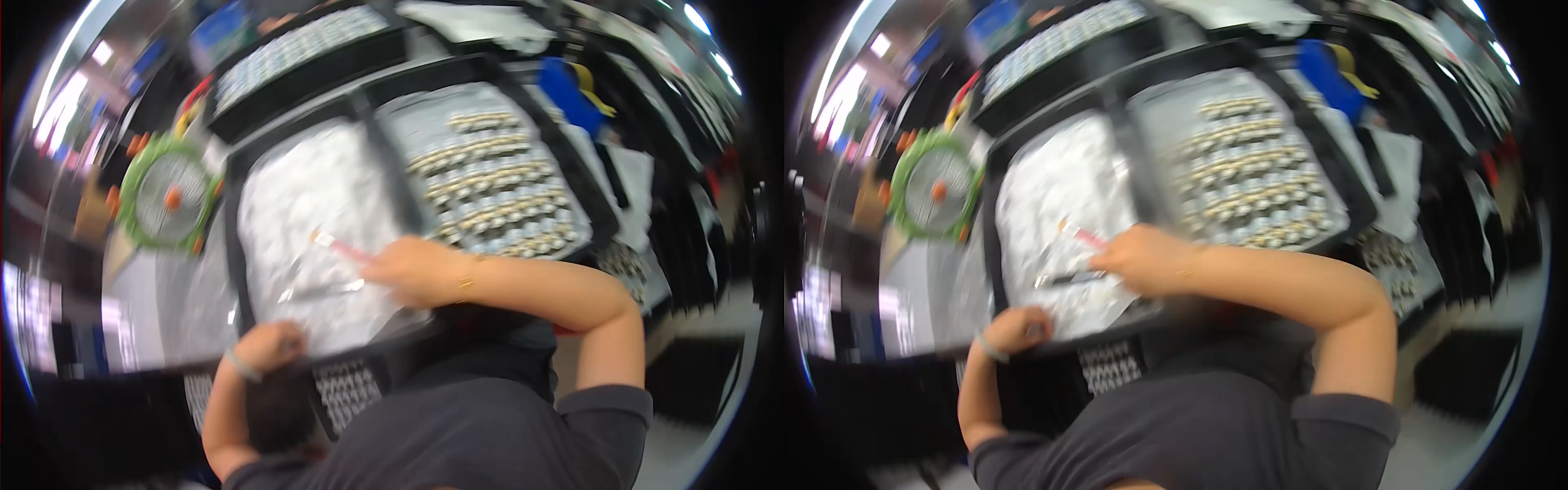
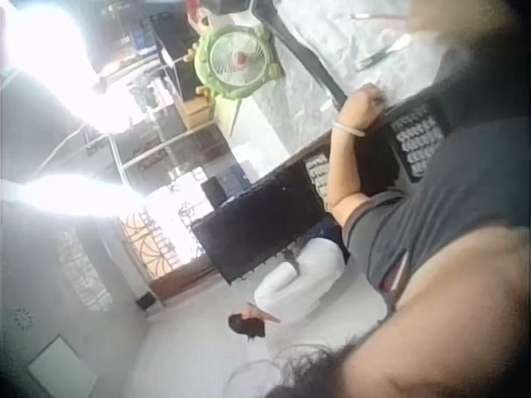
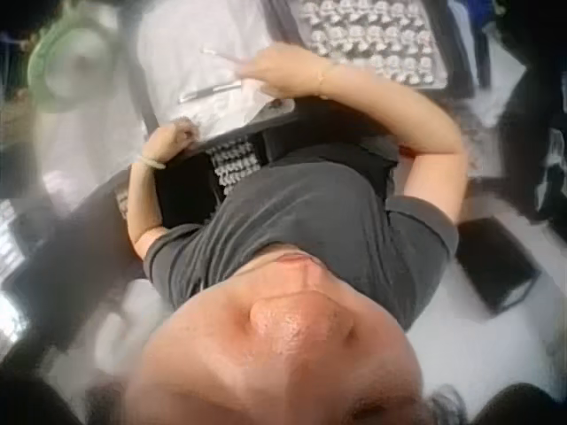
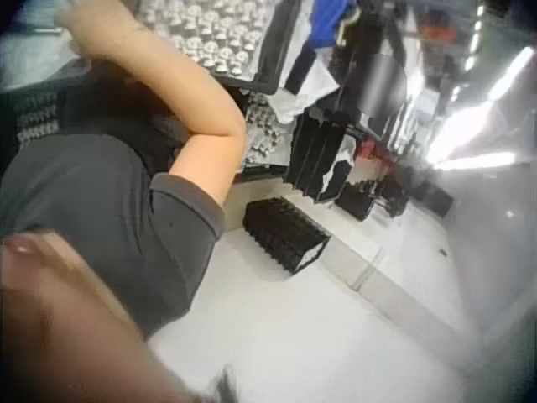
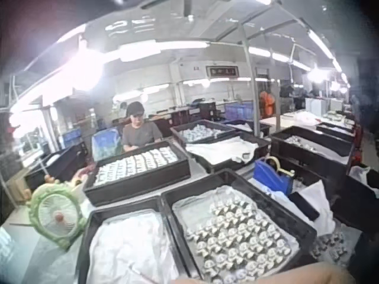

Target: The person arranges small, identical figurines into a black tray lined with white tissue paper. They pick up each figurine from a source tray and place it into a designated slot in the destination tray, working methodically to fill the rows.

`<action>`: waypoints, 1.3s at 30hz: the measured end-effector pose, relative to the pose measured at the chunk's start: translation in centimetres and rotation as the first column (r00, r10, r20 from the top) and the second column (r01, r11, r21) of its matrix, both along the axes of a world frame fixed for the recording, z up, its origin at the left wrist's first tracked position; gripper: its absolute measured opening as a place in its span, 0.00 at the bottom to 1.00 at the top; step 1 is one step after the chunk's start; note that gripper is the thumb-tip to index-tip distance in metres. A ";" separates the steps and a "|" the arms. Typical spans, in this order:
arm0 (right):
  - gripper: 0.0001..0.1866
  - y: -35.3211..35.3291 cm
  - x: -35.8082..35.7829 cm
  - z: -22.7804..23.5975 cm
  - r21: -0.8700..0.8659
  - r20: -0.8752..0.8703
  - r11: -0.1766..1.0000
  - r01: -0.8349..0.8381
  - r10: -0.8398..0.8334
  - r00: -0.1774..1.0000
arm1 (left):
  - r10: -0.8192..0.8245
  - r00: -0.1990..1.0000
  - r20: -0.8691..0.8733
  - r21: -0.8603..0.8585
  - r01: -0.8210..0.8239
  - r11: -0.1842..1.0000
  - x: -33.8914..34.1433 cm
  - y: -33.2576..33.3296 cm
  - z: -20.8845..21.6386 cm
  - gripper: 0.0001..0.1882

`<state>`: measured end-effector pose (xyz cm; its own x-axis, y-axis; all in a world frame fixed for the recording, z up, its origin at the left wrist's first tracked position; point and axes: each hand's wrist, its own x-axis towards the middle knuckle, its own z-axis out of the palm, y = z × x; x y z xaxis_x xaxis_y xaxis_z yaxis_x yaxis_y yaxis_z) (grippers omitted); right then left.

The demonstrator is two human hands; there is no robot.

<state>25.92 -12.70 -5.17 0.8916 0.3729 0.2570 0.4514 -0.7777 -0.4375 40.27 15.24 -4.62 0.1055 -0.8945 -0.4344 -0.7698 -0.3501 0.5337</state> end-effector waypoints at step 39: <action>0.18 4.1 1.9 0.4 -0.454 -0.739 0.784 -0.423 -0.065 0.671 | 0.351 0.921 0.168 0.065 -0.365 0.929 -4.0 1.1 1.7 0.31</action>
<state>27.83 -8.62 -4.72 0.5967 0.3927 -0.6998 0.3655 -0.9094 -0.1986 36.29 16.32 -2.97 0.4818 -0.7412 -0.4675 -0.6523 -0.6596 0.3735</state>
